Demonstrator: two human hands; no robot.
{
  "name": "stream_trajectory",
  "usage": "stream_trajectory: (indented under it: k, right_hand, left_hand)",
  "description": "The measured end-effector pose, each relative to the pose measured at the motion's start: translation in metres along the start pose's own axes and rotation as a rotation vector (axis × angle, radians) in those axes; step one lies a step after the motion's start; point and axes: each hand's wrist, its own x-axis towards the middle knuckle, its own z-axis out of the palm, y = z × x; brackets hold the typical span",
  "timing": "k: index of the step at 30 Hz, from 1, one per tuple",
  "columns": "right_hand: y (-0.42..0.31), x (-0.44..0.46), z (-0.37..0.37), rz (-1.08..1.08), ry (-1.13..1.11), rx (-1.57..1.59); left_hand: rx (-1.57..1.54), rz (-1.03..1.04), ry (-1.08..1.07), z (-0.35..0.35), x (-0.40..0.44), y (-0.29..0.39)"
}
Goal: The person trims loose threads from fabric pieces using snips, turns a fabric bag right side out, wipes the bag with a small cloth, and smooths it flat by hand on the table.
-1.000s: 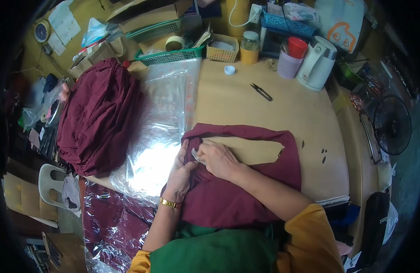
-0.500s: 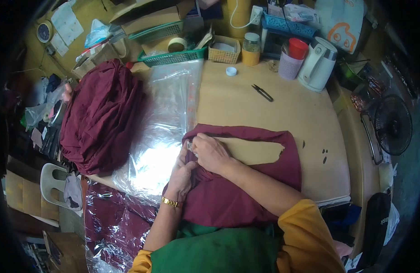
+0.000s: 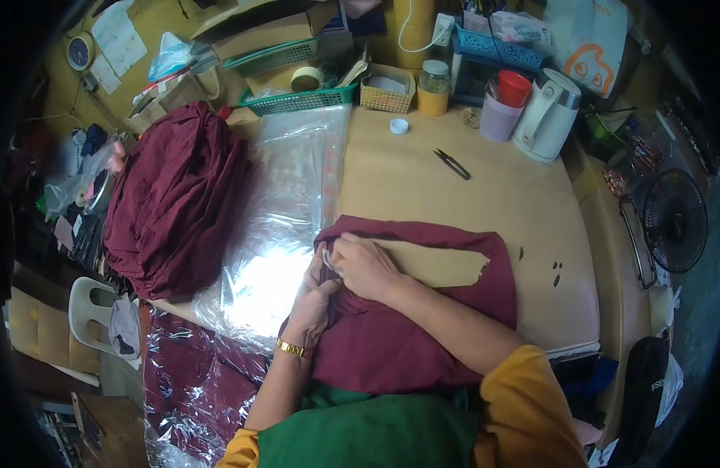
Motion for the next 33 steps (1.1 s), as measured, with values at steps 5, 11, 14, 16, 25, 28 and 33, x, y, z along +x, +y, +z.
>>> stream_trajectory:
  k: [5,11,14,16,25,28,33]
  right_hand:
    - [-0.002,0.005,0.006,-0.016,0.077,-0.095]
    - [-0.016,-0.014,-0.008,0.051,-0.021,-0.097]
    - [-0.006,-0.004,-0.004,0.044,-0.026,-0.078]
    - [-0.011,-0.009,-0.004,0.026,0.015,-0.119]
    - [0.0,0.004,-0.001,0.113,0.063,-0.082]
    - [0.002,0.013,0.011,0.065,0.12,-0.158]
    - [-0.023,-0.03,-0.039,0.091,-0.212,-0.234]
  left_hand:
    - [-0.044,0.036,-0.011,0.002,-0.001,-0.001]
    - [-0.007,0.007,0.105,0.003,-0.001,-0.006]
    - [-0.009,0.039,0.089,0.001,0.001,-0.009]
    - [-0.064,0.023,0.081,0.005,-0.002,-0.003]
    - [0.032,0.027,0.069,0.003,0.001,-0.003]
    - [0.017,0.035,0.045,0.001,0.0,-0.005]
    - [0.192,0.163,0.068,-0.002,0.007,0.003]
